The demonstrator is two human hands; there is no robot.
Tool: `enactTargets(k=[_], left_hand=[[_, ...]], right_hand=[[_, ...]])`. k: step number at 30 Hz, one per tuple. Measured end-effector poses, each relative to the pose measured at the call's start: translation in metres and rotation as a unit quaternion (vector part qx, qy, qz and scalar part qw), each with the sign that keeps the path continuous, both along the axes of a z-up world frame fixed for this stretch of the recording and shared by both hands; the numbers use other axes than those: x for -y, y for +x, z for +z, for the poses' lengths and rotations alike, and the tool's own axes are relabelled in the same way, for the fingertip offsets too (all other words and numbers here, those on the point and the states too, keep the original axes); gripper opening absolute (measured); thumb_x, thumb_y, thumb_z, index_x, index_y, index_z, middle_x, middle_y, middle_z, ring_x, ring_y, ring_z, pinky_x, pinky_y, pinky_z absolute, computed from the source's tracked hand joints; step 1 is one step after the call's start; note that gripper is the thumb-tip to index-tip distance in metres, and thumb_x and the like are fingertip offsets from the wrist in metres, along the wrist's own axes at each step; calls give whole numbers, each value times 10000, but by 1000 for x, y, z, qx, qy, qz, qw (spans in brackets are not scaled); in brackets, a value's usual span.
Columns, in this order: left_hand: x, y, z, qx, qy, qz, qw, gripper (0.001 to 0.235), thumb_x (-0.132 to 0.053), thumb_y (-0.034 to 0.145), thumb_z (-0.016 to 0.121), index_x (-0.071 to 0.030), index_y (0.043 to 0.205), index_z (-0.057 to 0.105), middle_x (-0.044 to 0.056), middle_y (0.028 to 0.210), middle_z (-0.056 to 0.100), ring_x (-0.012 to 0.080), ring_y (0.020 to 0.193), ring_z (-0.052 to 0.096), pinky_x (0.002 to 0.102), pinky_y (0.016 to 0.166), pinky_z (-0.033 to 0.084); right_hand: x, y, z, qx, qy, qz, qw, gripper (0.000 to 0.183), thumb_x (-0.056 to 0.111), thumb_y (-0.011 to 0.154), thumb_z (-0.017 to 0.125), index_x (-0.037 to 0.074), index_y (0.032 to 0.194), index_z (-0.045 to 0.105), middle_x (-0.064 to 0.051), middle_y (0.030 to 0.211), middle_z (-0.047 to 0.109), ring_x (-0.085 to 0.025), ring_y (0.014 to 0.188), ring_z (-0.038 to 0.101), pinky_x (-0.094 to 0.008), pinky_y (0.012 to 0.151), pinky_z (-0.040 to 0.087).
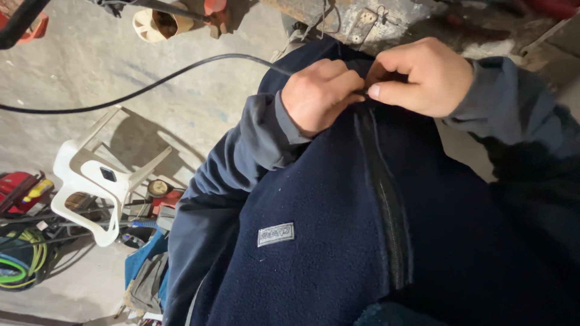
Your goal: Stripping and repairing an electrical cable using pliers at a workbench.
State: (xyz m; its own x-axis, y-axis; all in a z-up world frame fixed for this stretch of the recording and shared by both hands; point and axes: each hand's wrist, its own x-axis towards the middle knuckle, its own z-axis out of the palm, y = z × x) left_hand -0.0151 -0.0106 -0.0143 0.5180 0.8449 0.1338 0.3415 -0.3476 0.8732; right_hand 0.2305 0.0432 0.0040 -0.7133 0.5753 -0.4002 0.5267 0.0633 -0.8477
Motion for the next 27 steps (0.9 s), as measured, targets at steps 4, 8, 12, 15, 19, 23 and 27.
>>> enactTargets(k=[4, 8, 12, 15, 19, 23, 27], left_hand=[[-8, -5, 4, 11, 35, -64, 997, 209, -155, 943, 800, -83, 1088, 668, 83, 939, 614, 311, 873, 628, 411, 776, 526], [-18, -8, 11, 41, 44, -59, 996, 237, -184, 994, 813, -79, 1164, 685, 74, 1005, 658, 295, 922, 657, 396, 820, 542], [-21, -9, 12, 18, -51, 4, 999, 289, -243, 978, 817, -41, 1141, 687, 110, 994, 682, 312, 914, 683, 379, 805, 551], [-21, -5, 9, 35, -163, -5, 986, 211, -222, 998, 793, -36, 1059, 715, 106, 909, 691, 268, 820, 693, 342, 736, 542], [-22, -2, 12, 123, -267, -7, 956, 165, -187, 1046, 729, -27, 1009, 713, 78, 890, 705, 181, 799, 697, 303, 733, 546], [-25, 5, 15, 129, -249, -12, 960, 154, -166, 1047, 732, -15, 1030, 709, 75, 906, 707, 165, 821, 693, 302, 749, 546], [-24, 17, 24, 106, -227, 50, 967, 182, -175, 1006, 754, -11, 1057, 693, 82, 929, 715, 168, 820, 703, 291, 761, 561]], right_hand=[[0, 10, -30, -13, -221, 13, 975, 186, 199, 923, 652, 53, 1009, 730, -24, 800, 714, -108, 749, 654, -283, 691, 506], [6, 19, -40, -66, -352, -30, 933, 212, 207, 965, 628, 36, 1054, 717, -11, 827, 700, -87, 728, 579, -259, 658, 467], [7, 16, -20, -117, -321, -108, 934, 241, 212, 1022, 596, 22, 1131, 696, 0, 897, 686, -64, 784, 573, -224, 689, 464], [5, 16, -11, -134, -255, -127, 949, 246, 205, 1049, 583, 13, 1151, 699, -6, 930, 699, -60, 840, 613, -217, 740, 491], [3, 20, 2, -164, -218, -132, 953, 242, 158, 1017, 616, 9, 1192, 694, -13, 980, 728, -68, 878, 656, -228, 770, 520], [21, 17, 1, -179, -124, -156, 964, 205, 108, 1000, 693, 7, 1178, 695, -28, 992, 713, -86, 894, 658, -239, 782, 513], [40, 13, -10, -172, 42, -228, 958, 104, 63, 1043, 747, 16, 1130, 713, -61, 998, 696, -108, 811, 649, -238, 712, 489]])
